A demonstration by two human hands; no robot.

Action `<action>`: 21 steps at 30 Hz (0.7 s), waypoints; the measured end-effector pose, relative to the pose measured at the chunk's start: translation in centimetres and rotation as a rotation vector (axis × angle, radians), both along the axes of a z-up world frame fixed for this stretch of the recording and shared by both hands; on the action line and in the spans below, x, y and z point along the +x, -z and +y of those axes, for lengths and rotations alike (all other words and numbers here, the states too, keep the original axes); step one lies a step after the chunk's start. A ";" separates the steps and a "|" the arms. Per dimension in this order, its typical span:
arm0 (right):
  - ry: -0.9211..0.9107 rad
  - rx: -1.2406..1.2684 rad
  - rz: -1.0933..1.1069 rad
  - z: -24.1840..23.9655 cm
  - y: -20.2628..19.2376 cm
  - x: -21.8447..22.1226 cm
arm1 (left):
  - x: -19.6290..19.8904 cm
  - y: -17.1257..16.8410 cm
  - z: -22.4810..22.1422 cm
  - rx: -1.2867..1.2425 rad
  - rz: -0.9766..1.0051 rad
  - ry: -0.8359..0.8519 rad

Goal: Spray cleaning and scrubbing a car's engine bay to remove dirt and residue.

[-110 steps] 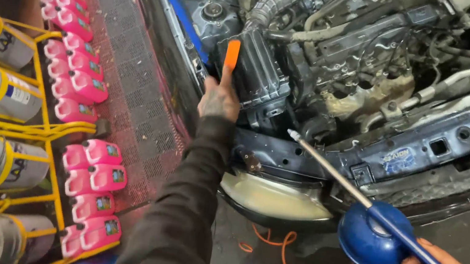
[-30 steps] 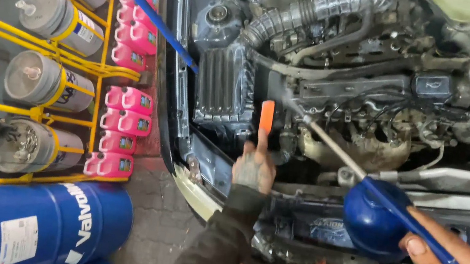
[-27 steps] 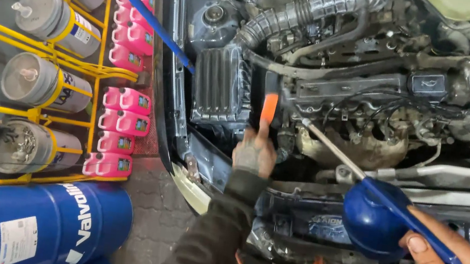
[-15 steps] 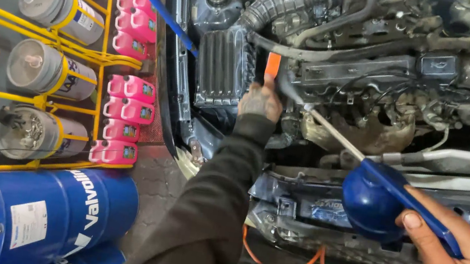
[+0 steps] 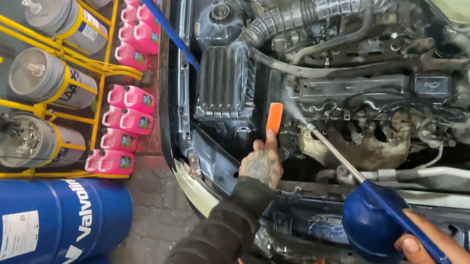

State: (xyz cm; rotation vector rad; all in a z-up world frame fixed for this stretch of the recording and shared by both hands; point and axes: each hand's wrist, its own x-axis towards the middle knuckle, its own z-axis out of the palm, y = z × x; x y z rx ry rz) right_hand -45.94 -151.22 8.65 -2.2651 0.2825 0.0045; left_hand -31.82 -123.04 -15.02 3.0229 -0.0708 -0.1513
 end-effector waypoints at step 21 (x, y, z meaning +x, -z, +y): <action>0.043 -0.146 0.306 0.4 1.8 -5.2 | 0.7 -4.4 8.5 0.048 0.001 0.281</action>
